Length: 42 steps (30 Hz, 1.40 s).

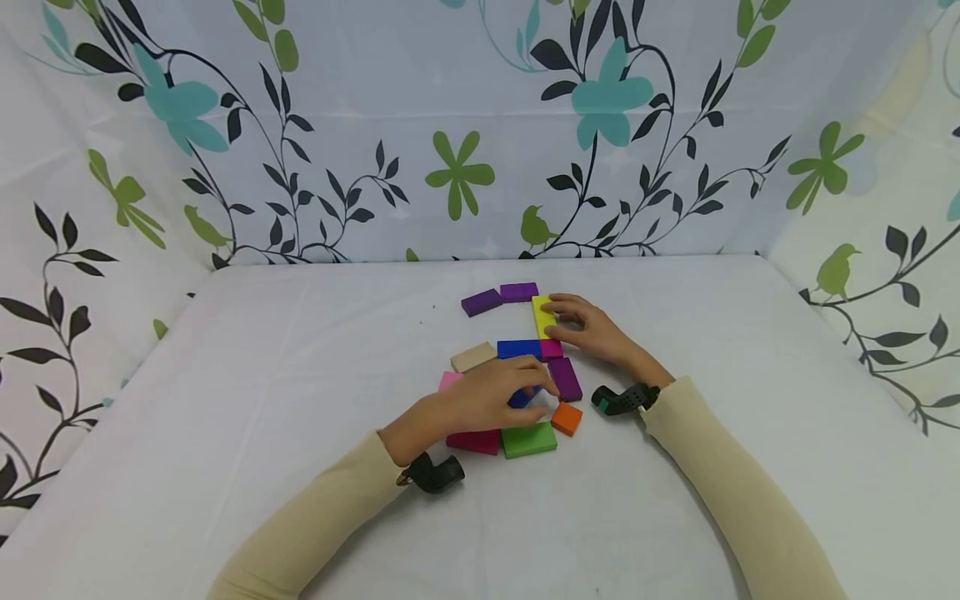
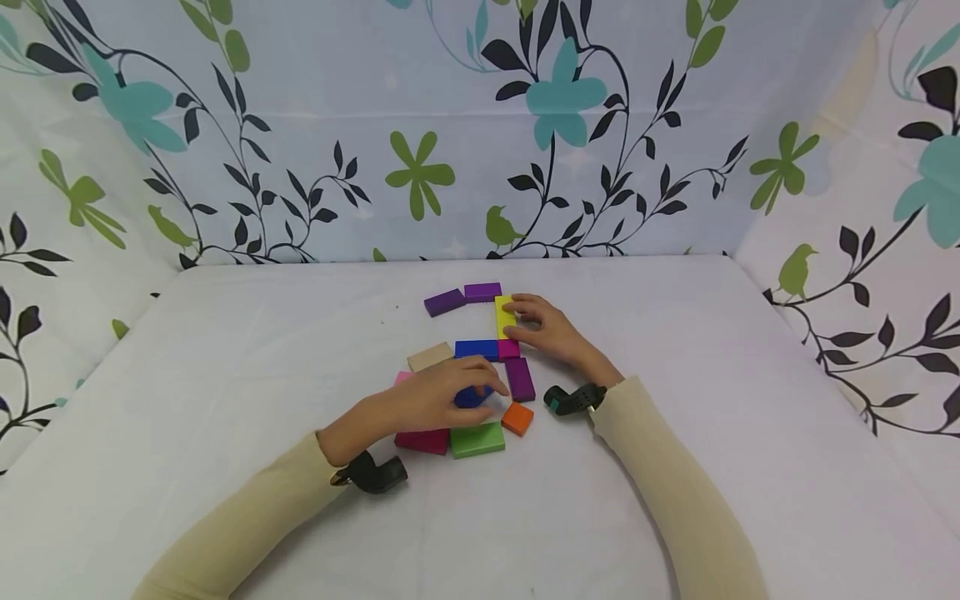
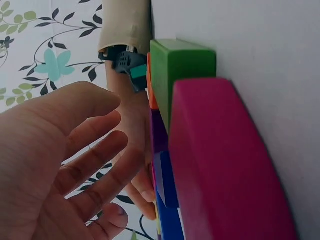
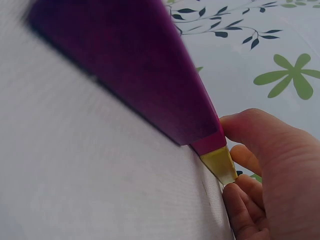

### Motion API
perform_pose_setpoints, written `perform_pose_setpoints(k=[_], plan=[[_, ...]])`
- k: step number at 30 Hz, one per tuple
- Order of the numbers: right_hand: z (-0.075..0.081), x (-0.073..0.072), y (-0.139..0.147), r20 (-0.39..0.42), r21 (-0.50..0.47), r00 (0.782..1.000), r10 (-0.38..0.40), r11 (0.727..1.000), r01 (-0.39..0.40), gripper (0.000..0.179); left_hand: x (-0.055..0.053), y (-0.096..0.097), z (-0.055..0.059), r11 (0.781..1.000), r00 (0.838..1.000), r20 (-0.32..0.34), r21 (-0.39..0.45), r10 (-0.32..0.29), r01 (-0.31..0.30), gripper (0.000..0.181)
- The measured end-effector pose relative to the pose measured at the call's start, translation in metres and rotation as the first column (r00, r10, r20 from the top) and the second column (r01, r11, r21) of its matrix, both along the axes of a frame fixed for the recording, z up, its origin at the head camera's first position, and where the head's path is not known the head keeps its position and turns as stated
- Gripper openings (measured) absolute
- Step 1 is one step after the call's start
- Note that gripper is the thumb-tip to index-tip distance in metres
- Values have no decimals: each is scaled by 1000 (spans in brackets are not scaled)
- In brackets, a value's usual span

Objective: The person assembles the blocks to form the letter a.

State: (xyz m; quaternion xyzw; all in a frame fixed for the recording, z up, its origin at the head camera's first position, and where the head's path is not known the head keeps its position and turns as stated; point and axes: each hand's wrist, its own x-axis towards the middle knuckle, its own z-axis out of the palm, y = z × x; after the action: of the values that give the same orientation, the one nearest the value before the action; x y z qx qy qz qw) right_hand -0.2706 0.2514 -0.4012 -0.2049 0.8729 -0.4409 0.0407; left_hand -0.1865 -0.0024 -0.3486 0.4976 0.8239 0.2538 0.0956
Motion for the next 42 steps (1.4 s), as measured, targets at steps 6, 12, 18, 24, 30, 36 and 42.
perform_pose_setpoints(k=[6, 12, 18, 24, 30, 36, 42], plan=[[0, 2, -1, 3, 2, 1000, -1, 1000, 1, 49, -4, -5, -1, 998, 998, 29, -36, 53, -52, 29], [-1, 0, -1, 9, 3, 1000, -6, 1000, 6, 49, -6, -7, -2, 990, 992, 19, -68, 123, -121, 31], [0, 0, -1, 9, 7, 1000, -9, 1000, 9, 49, -8, -8, -5, 982, 984, 39, -84, 172, -168, 38], [0, 0, -1, 7, 12, 1000, -7, 1000, 7, 49, -8, -8, -7, 971, 972, 67, -93, 227, -220, 46], [2, 2, -2, 9, 17, 1000, -2, 1000, 2, 49, -11, -9, -10, 966, 964, 101, -102, 246, -235, 49], [4, 2, -4, 19, 28, 1000, -18, 999, 17, 50, -12, -10, -9, 964, 964, 109, -135, 244, -228, 53], [3, 3, -4, 26, 28, 999, -20, 999, 20, 51, -11, -10, -9, 950, 950, 115, -156, 291, -272, 54]])
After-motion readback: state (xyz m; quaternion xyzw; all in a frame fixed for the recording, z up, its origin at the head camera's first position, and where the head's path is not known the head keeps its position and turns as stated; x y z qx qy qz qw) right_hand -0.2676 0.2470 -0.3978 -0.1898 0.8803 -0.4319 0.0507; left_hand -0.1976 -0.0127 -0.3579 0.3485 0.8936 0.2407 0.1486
